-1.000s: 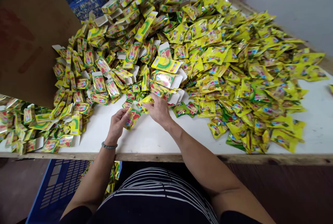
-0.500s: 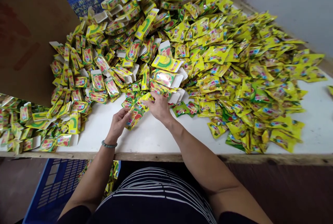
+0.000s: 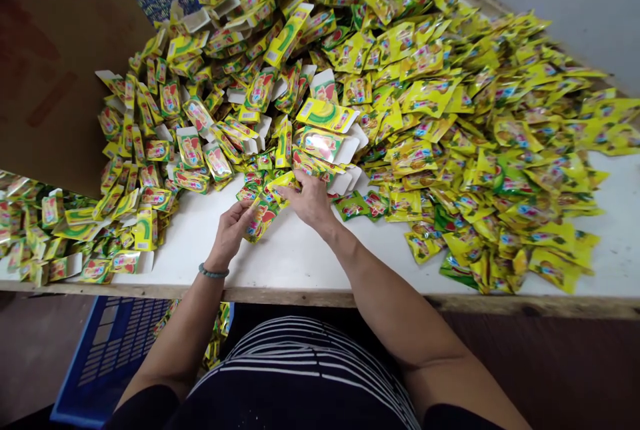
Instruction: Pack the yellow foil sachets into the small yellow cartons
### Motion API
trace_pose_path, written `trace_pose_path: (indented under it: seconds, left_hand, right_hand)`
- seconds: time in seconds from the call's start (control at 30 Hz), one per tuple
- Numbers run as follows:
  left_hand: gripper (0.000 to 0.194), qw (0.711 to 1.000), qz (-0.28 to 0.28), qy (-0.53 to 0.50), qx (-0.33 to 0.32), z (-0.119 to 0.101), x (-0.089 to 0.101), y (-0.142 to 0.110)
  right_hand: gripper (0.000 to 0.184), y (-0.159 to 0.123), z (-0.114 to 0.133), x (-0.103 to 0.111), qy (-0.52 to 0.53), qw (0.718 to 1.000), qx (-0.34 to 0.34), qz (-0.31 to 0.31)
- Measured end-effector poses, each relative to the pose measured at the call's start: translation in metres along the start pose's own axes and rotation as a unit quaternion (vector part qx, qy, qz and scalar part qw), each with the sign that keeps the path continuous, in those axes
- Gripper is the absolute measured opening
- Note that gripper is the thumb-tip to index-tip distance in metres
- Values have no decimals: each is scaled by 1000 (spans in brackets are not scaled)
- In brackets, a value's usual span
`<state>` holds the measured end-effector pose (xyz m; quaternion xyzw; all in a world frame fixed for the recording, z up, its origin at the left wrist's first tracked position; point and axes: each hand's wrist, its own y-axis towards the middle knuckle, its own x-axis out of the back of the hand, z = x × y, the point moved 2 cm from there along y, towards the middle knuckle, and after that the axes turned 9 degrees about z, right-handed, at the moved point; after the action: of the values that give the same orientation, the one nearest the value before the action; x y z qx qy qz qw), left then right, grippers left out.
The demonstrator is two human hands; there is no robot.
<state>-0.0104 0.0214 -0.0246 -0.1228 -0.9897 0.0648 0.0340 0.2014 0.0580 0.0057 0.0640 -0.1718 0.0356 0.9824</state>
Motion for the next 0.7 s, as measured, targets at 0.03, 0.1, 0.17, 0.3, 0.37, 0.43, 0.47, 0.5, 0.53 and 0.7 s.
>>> trace_pose_path:
  seconds: [0.03, 0.1, 0.17, 0.3, 0.37, 0.43, 0.47, 0.5, 0.53, 0.7]
  left_hand:
    - [47, 1000, 3, -23, 2, -1, 0, 0]
    - [46, 998, 11, -65, 9, -2, -1, -1]
    - [44, 996, 17, -90, 15, -3, -2, -1]
    - [42, 996, 11, -87, 6, -6, -5, -2]
    - [44, 997, 22, -78, 2, -7, -6, -2]
    - [49, 996, 31, -84, 4, -6, -7, -1]
    - [51, 995, 31, -92, 5, -6, -7, -1]
    - [52, 995, 30, -100, 6, -5, -8, -1]
    - [53, 994, 28, -107, 6, -5, -8, 0]
    - [50, 989, 24, -143, 17, -5, -10, 1]
  right_hand:
    - [42, 0, -1, -1, -8, 1000, -8, 3]
    - [44, -1, -2, -1, -25, 1000, -15, 4]
    - [43, -2, -2, -1, -35, 999, -6, 14]
    - [43, -4, 0, -7, -45, 997, 46, 37]
    - [43, -4, 1, -13, -56, 995, 80, 28]
    - [39, -4, 2, -20, -61, 993, 104, 10]
    - [35, -4, 2, -23, -58, 993, 107, -2]
    - [31, -5, 2, -26, -54, 993, 104, -17]
    - [28, -5, 1, -28, -51, 993, 97, -34]
    - [20, -9, 1, -35, -64, 992, 98, -39]
